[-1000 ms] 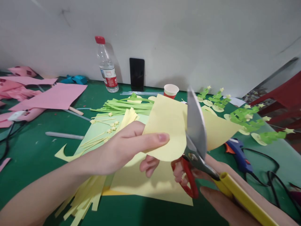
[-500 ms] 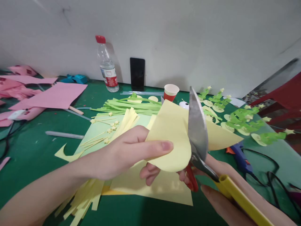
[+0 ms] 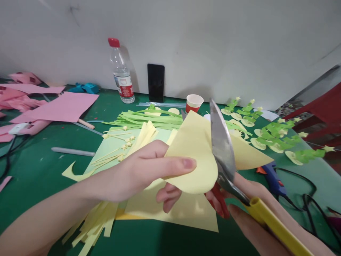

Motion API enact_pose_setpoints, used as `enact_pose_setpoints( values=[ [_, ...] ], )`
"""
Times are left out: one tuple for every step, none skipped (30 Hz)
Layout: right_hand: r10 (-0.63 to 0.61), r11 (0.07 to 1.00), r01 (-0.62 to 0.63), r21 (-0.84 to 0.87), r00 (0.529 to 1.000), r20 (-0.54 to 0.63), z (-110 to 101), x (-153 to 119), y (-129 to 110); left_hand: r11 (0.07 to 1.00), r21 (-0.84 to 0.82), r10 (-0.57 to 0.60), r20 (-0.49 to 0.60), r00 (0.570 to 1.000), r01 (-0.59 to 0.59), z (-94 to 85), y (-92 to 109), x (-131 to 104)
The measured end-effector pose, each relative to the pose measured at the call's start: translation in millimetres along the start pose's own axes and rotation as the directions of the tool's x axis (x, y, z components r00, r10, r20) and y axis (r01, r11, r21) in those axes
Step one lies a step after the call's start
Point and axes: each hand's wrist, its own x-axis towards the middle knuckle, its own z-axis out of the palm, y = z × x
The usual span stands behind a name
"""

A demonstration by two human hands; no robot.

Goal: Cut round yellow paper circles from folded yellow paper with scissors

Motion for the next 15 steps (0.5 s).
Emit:
enact_pose_setpoints(
  values=[
    [-0.016,1.0,0.016,-0.007,1.0,0.001,-1,2,-4,1.0,-0.002,-0.003,0.002,1.0,0.003,-0.2,0,0],
    [-0.02,1.0,0.02,-0.019,1.0,-0.004,-1,3,-6,1.0,-0.007,-0.007,0.0,1.0,0.007,-0.4,0,-1],
    [-0.027,0.999,0.027,-0.03,1.0,-0.013,-1,4,-7,1.0,-0.012,-0.011,-0.001,1.0,0.011,-0.6,0,-1],
    [-0.036,0.998,0.036,-0.042,0.999,-0.021,-1,4,-7,1.0,-0.018,-0.015,-0.004,1.0,0.015,-0.7,0,-1],
    [-0.034,0.998,0.033,-0.056,0.999,-0.02,0,3,-6,1.0,-0.025,-0.018,-0.004,1.0,0.018,-0.8,0,-2],
    [-0.042,0.997,0.04,-0.064,0.999,-0.024,0,2,-4,0.999,-0.035,-0.02,-0.005,1.0,0.02,-0.8,0,-2],
    [-0.046,0.997,0.044,-0.066,0.999,-0.021,0,1,-3,0.999,-0.037,-0.021,-0.004,1.0,0.021,-0.7,0,-2],
    [-0.042,0.997,0.04,-0.063,0.999,-0.019,0,0,-1,0.999,-0.042,-0.02,-0.003,1.0,0.02,-0.6,0,-2],
    [-0.031,0.998,0.03,-0.054,0.999,-0.014,-1,-1,1,0.999,-0.044,-0.019,0.002,1.0,0.019,-0.5,0,-2],
    [-0.012,0.999,0.012,-0.037,1.0,-0.007,-1,-1,2,0.999,-0.047,-0.016,0.006,1.0,0.016,-0.4,0,-2],
    [0.003,1.0,-0.004,-0.014,1.0,-0.009,-1,-1,3,0.999,-0.049,-0.01,0.01,1.0,0.011,-0.5,0,-1],
    [0.025,1.0,-0.025,0.01,1.0,-0.011,-1,-2,4,0.998,-0.054,-0.007,0.014,1.0,0.007,-0.7,0,-1],
    [0.051,0.998,-0.051,0.03,0.999,-0.015,-1,-2,4,0.998,-0.06,-0.004,0.016,1.0,0.005,-1.1,0,-1],
    [0.066,0.996,-0.065,0.057,0.998,-0.023,0,-2,5,0.998,-0.066,-0.003,0.019,1.0,0.004,-1.6,1,-1],
    [0.084,0.993,-0.082,0.084,0.996,-0.025,0,-2,6,0.998,-0.07,-0.003,0.022,1.0,0.004,-2.3,1,-1]
  ],
)
